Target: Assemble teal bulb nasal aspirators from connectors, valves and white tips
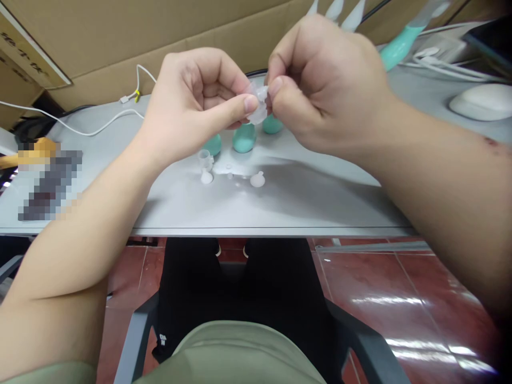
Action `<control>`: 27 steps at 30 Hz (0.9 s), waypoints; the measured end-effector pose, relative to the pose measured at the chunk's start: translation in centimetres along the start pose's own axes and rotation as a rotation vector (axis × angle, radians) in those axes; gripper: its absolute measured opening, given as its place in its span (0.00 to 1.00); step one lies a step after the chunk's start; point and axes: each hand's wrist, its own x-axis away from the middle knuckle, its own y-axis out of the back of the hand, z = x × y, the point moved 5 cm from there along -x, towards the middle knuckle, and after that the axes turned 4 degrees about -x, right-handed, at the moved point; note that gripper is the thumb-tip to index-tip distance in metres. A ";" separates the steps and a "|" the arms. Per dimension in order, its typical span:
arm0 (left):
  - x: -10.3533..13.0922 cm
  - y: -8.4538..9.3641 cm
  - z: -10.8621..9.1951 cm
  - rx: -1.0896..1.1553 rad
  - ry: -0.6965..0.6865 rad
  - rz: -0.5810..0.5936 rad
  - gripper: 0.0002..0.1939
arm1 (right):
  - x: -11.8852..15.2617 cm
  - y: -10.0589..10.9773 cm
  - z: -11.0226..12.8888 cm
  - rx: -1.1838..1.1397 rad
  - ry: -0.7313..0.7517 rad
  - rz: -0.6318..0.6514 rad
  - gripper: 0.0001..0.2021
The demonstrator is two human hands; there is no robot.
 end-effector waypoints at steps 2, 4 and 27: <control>0.1 0.1 -0.1 -0.003 0.003 -0.003 0.16 | 0.0 0.0 -0.1 -0.044 -0.010 -0.003 0.18; 0.2 0.3 -0.2 -0.022 0.025 0.001 0.16 | -0.2 0.0 -0.3 -0.158 -0.012 -0.004 0.19; -0.3 0.7 1.0 0.024 0.097 0.008 0.20 | -0.3 0.4 0.0 -0.160 -0.017 -0.005 0.23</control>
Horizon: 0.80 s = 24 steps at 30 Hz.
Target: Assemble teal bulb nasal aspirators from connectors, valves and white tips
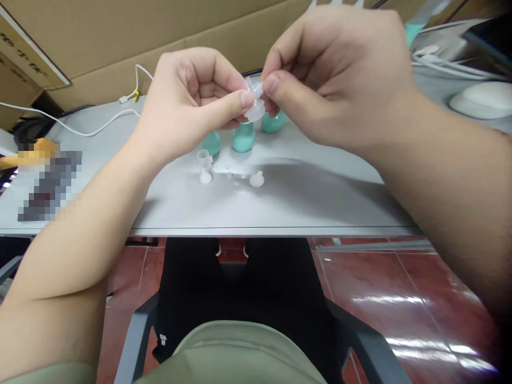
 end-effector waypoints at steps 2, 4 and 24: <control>0.0 0.2 0.1 0.012 0.027 -0.036 0.20 | 0.0 -0.1 0.1 -0.056 0.007 -0.001 0.22; 0.3 0.1 0.0 0.010 0.046 -0.040 0.20 | 0.0 -0.2 0.0 -0.096 0.006 -0.007 0.22; 1.7 -0.1 -0.1 -0.197 -0.164 -0.003 0.18 | -0.9 -0.5 -1.2 0.019 -0.136 0.396 0.03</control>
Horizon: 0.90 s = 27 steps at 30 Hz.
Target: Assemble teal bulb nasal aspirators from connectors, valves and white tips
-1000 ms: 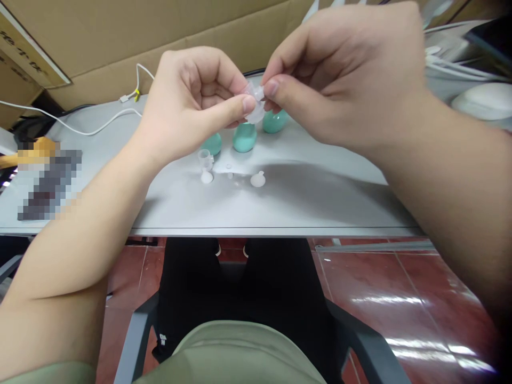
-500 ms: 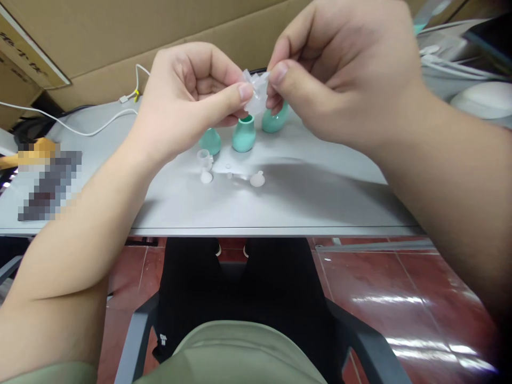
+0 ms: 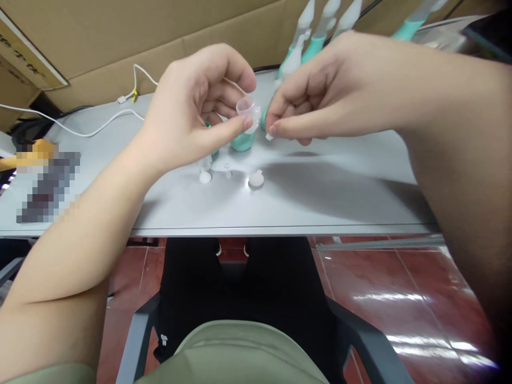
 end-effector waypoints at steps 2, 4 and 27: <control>0.2 -0.9 -0.4 -0.087 0.054 0.060 0.22 | -0.4 -0.4 -0.7 0.084 -0.019 0.114 0.03; 0.4 -1.7 -1.1 -0.145 0.093 0.111 0.24 | -0.8 -0.8 -1.4 0.140 -0.016 0.177 0.05; 0.0 -1.0 -1.5 -0.459 -0.168 0.332 0.13 | -1.1 -1.2 -1.9 0.223 -0.035 0.228 0.07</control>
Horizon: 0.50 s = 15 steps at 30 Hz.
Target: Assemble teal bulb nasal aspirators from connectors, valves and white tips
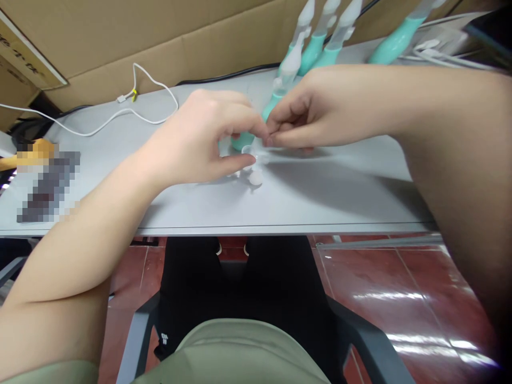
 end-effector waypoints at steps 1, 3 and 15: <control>0.1 0.1 -0.2 0.001 -0.004 -0.003 0.12 | 0.2 0.3 0.3 -0.007 0.011 -0.035 0.07; 0.3 0.0 -0.8 0.018 -0.027 0.023 0.11 | 0.5 0.9 1.0 -0.036 0.043 -0.112 0.07; 0.4 -0.5 -3.9 -0.139 -0.019 0.403 0.16 | 0.5 1.2 1.7 -0.136 0.154 -0.324 0.07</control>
